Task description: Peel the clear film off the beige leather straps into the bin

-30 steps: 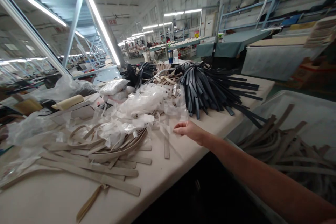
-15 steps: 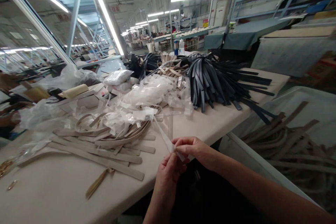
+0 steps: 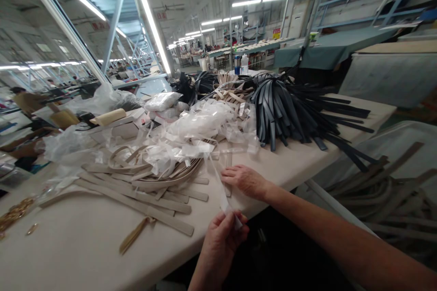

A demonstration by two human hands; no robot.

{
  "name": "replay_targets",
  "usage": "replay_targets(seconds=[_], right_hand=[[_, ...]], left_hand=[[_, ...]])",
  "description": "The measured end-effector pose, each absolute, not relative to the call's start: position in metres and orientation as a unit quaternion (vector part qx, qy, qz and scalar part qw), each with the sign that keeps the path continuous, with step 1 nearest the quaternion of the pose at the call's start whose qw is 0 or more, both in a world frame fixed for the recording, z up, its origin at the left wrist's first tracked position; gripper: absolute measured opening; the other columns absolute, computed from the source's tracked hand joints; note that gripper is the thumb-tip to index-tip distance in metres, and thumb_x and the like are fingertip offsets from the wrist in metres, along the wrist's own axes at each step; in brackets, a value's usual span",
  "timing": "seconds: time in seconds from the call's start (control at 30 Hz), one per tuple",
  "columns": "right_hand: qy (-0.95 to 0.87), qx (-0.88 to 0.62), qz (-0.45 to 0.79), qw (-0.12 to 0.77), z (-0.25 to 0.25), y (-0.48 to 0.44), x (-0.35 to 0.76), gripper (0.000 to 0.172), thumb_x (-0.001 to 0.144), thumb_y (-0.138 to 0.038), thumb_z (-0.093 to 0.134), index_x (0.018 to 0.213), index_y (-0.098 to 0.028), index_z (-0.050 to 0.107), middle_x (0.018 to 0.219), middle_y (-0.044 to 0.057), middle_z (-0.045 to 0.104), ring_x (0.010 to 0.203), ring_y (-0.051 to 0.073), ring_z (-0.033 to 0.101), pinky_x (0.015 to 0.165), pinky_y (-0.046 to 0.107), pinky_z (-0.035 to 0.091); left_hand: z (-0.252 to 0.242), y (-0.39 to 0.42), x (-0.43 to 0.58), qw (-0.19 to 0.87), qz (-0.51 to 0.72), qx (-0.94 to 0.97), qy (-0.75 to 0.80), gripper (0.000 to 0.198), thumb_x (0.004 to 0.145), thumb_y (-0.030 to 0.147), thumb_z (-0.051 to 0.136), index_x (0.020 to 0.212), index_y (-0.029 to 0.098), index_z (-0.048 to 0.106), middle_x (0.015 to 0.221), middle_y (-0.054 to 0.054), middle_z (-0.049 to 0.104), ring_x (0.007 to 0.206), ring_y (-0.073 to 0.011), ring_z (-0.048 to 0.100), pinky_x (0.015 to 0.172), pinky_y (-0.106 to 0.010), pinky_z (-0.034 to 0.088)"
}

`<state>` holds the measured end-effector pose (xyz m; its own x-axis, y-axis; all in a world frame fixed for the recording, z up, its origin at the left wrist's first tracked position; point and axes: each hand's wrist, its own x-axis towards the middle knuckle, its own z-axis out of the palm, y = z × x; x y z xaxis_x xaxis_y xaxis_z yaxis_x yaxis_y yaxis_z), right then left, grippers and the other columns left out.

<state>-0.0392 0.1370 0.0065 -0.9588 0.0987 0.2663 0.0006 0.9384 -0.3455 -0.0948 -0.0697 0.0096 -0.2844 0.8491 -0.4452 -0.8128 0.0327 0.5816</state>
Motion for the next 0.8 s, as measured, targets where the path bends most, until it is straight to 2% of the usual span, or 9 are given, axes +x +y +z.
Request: replay_targets(seconds=[0.1,0.17,0.33,0.4,0.6,0.8], right_hand=[[-0.993,0.022,0.061,0.099,0.012,0.140,-0.054,0.022,0.092,0.000,0.053,0.089,-0.013,0.070,0.094,0.011,0.072,0.085,0.024,0.066,0.085,0.040,0.049],[-0.996,0.041,0.001,0.079,0.014,0.140,-0.061,0.023,0.093,-0.001,0.052,0.082,-0.012,0.069,0.086,0.010,0.071,0.077,0.022,0.065,0.078,0.037,0.049],[-0.993,0.057,-0.086,0.062,0.012,0.139,-0.067,0.017,0.096,-0.009,0.057,0.083,-0.011,0.067,0.086,0.006,0.070,0.077,0.020,0.064,0.081,0.037,0.051],[-0.992,0.047,-0.097,0.068,0.009,0.139,-0.066,0.015,0.097,-0.011,0.058,0.085,-0.012,0.067,0.089,0.005,0.070,0.080,0.020,0.065,0.086,0.039,0.051],[-0.991,-0.004,-0.070,0.110,0.002,0.139,-0.076,0.013,0.098,-0.013,0.058,0.088,-0.012,0.066,0.092,0.003,0.069,0.087,0.020,0.065,0.091,0.042,0.051],[-0.974,-0.064,0.043,0.214,0.005,0.139,-0.078,0.012,0.095,-0.011,0.062,0.083,-0.013,0.064,0.085,0.003,0.068,0.081,0.020,0.065,0.084,0.037,0.053]], left_hand=[[0.006,-0.075,-0.097,0.602,0.694,0.039,0.393,0.033,0.064,0.037,0.091,0.078,0.012,0.075,0.075,-0.008,0.076,0.062,-0.0130,0.069,0.061,-0.021,0.054],[0.004,-0.075,-0.101,0.599,0.697,0.024,0.394,0.033,0.060,0.035,0.094,0.074,0.012,0.075,0.072,-0.007,0.076,0.061,-0.0134,0.069,0.061,-0.022,0.054],[0.013,-0.067,-0.109,0.555,0.728,-0.036,0.402,0.043,0.041,0.031,0.100,0.068,0.014,0.073,0.064,-0.002,0.072,0.056,-0.0114,0.065,0.056,-0.020,0.054],[0.017,-0.063,-0.112,0.533,0.745,-0.030,0.401,0.043,0.038,0.030,0.101,0.066,0.014,0.071,0.063,-0.001,0.070,0.054,-0.0102,0.064,0.054,-0.020,0.053],[0.012,-0.056,-0.118,0.472,0.788,-0.029,0.394,0.039,0.044,0.026,0.099,0.065,0.013,0.070,0.064,0.000,0.070,0.058,-0.0112,0.066,0.055,-0.020,0.057],[0.017,-0.057,-0.121,0.446,0.805,-0.072,0.385,0.014,0.071,0.009,0.083,0.072,0.015,0.070,0.071,-0.003,0.074,0.059,-0.0115,0.069,0.057,-0.021,0.060]])
